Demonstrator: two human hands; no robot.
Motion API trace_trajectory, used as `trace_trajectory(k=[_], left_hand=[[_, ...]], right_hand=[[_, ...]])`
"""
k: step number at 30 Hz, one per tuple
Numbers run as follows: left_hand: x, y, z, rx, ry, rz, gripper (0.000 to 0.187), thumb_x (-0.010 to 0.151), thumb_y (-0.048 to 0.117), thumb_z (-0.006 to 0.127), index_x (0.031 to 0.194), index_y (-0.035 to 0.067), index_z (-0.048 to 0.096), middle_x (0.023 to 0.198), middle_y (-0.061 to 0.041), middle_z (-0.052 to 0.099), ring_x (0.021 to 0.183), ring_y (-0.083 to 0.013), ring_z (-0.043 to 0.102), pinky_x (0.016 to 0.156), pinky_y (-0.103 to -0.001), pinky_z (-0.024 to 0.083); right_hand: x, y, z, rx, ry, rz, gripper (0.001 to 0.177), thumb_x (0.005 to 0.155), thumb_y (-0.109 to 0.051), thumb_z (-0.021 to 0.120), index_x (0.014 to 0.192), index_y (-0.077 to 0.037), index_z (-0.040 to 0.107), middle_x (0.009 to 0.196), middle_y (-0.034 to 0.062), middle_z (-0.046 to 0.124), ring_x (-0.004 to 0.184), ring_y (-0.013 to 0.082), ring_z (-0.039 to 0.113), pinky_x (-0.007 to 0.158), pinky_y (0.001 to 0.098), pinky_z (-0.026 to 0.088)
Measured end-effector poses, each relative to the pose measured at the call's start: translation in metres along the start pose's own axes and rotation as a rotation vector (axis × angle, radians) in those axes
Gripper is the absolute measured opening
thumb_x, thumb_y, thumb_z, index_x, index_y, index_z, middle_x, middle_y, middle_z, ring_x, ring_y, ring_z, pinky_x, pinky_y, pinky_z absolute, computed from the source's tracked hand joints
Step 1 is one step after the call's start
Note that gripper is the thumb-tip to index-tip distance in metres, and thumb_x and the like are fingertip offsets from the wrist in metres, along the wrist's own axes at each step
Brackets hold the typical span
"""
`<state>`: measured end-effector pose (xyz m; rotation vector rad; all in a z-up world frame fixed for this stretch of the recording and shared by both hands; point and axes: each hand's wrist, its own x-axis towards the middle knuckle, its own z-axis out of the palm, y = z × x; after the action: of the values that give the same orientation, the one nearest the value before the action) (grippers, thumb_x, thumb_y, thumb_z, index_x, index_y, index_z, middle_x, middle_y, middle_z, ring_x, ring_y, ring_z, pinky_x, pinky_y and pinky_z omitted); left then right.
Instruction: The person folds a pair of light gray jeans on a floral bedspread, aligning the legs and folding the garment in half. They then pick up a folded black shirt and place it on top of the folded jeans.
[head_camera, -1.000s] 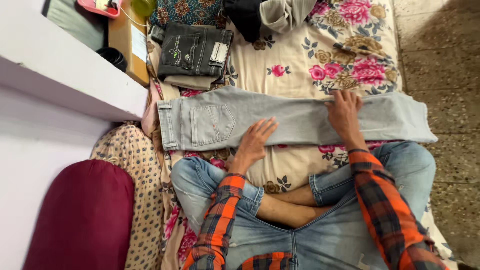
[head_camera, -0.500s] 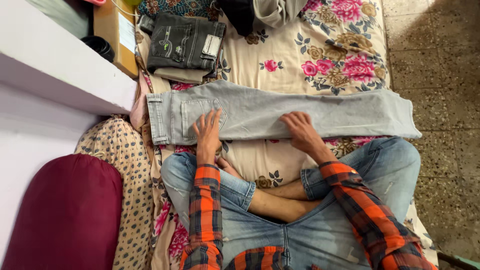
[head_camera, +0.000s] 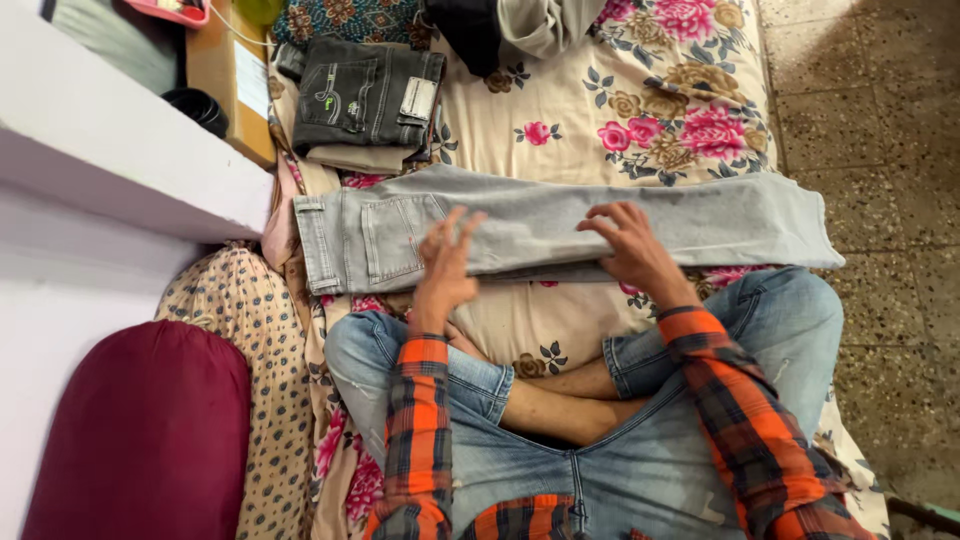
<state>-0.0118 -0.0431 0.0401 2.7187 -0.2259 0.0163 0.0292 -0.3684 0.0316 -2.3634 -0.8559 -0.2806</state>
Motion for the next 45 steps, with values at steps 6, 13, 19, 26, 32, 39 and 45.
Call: trace_trajectory(k=[6,13,19,26,32,39,45], left_hand=[[0.008,0.056,0.066,-0.069,0.212,0.614,0.02,0.084,0.002,0.072,0.102,0.01,0.071,0.116,-0.007,0.065,0.115,-0.0272,0.062,0.101,-0.04,0.05],[0.015,0.108,0.126,-0.043,0.226,0.534,0.023,0.088,0.01,0.071,0.109,0.003,0.073,0.106,-0.008,0.066,0.099,-0.0265,0.063,0.084,-0.039,0.052],[0.017,0.123,0.129,-0.06,0.302,0.423,0.022,0.083,0.011,0.072,0.104,0.004,0.074,0.1,-0.009,0.067,0.101,-0.0287,0.063,0.088,-0.041,0.052],[0.024,0.117,0.11,-0.113,0.439,0.491,0.022,0.085,0.001,0.066,0.106,0.003,0.074,0.102,-0.01,0.067,0.097,-0.0285,0.064,0.088,-0.04,0.055],[0.016,0.116,0.116,-0.028,0.153,0.582,0.027,0.08,0.003,0.063,0.104,0.003,0.074,0.098,-0.011,0.066,0.096,-0.0284,0.066,0.085,-0.039,0.056],[0.018,0.105,0.121,-0.01,0.184,0.67,0.03,0.082,0.004,0.066,0.111,0.005,0.077,0.093,-0.011,0.063,0.09,-0.0278,0.064,0.082,-0.038,0.056],[0.019,0.102,0.143,-0.039,0.013,0.714,0.009,0.092,0.011,0.069,0.094,0.007,0.075,0.093,-0.009,0.064,0.091,-0.0262,0.065,0.082,-0.039,0.055]], right_hand=[[-0.02,0.033,-0.033,-0.045,0.121,0.152,0.014,0.084,0.005,0.069,0.089,-0.007,0.065,0.116,0.0063,0.067,0.117,0.0308,0.059,0.101,0.0432,0.048],[-0.053,0.047,-0.029,-0.16,-0.111,0.263,0.033,0.064,-0.003,0.077,0.094,-0.015,0.081,0.122,0.0054,0.065,0.114,0.0333,0.054,0.095,0.0489,0.042],[-0.053,0.042,-0.005,-0.177,-0.091,0.284,0.015,0.07,-0.011,0.08,0.084,-0.016,0.08,0.119,0.003,0.064,0.117,0.0264,0.055,0.098,0.0423,0.042],[-0.044,0.027,-0.03,-0.239,0.043,0.221,0.007,0.076,-0.009,0.076,0.081,-0.014,0.076,0.111,0.0002,0.067,0.111,0.0233,0.059,0.1,0.0384,0.043],[-0.045,0.002,-0.036,-0.175,-0.171,0.248,0.01,0.058,-0.01,0.079,0.066,-0.009,0.073,0.118,0.0044,0.065,0.117,0.0249,0.057,0.095,0.04,0.045],[-0.05,0.012,-0.027,-0.251,-0.168,0.308,0.006,0.067,-0.009,0.072,0.073,-0.009,0.073,0.114,0.0042,0.066,0.111,0.0282,0.06,0.09,0.0433,0.05],[-0.052,0.022,-0.008,-0.171,-0.378,0.423,0.008,0.066,-0.01,0.073,0.071,-0.006,0.077,0.1,0.0081,0.07,0.097,0.0332,0.067,0.084,0.0438,0.055]])
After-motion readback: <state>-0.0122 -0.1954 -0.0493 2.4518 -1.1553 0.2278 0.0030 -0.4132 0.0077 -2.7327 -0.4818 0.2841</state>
